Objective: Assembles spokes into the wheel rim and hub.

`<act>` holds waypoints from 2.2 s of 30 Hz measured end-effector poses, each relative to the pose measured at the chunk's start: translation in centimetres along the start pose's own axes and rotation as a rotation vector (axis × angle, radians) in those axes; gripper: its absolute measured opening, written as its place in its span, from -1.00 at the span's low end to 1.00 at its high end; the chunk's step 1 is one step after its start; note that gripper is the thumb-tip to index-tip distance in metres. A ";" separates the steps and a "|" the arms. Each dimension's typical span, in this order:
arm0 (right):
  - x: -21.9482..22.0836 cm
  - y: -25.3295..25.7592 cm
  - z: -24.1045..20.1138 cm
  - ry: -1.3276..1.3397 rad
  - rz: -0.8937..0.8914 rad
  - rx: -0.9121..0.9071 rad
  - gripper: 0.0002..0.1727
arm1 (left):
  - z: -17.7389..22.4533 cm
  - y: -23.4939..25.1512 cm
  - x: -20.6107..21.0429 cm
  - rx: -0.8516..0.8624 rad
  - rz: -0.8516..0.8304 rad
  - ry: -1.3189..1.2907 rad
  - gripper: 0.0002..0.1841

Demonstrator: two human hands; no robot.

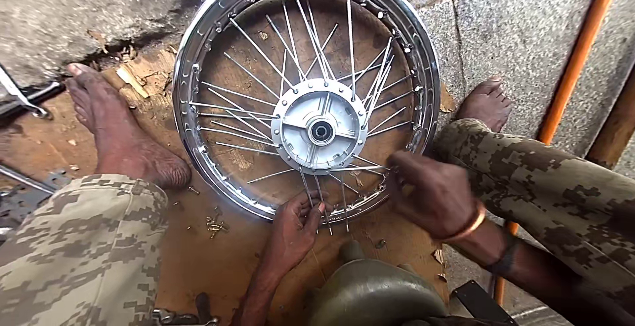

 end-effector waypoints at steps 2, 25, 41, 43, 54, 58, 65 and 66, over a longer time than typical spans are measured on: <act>-1.6 -0.8 0.4 -0.049 0.105 -0.064 -0.72 | -0.1 -0.1 0.0 -0.001 0.017 0.015 -0.75; 9.5 -2.0 -1.7 0.776 -0.363 0.249 -0.91 | 5.3 -3.0 -4.8 0.276 0.644 1.108 -0.68; 11.0 -2.6 -2.7 0.999 -0.461 0.332 -0.78 | 4.6 -3.9 -8.1 0.239 0.610 1.093 -0.59; 11.6 -2.5 -3.3 1.146 -0.478 0.365 -0.82 | 3.0 -3.9 -5.3 0.184 0.429 0.961 -0.63; 12.4 -1.1 -4.6 1.174 -0.511 0.393 -0.68 | 1.3 -2.6 -1.9 0.204 0.259 0.467 -0.82; 12.0 -0.3 -5.4 1.273 -0.511 0.325 -0.71 | 1.6 -2.5 -3.9 0.202 0.339 0.674 -0.69; 13.5 1.3 -3.9 1.134 -0.379 0.419 -0.71 | 2.3 -1.9 -5.2 0.345 0.124 0.906 -0.64; 14.0 1.4 -3.6 1.153 -0.388 0.447 -0.71 | 2.5 -1.9 -5.4 0.361 0.128 0.893 -0.64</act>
Point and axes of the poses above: each hand's wrist, its own y-axis towards the middle knuckle, its own x-axis out of the palm, z = x × y, the point moved 7 cm from there along y, towards the middle knuckle, and after that the axes turned 7 degrees about -x, right-handed, at the moved point
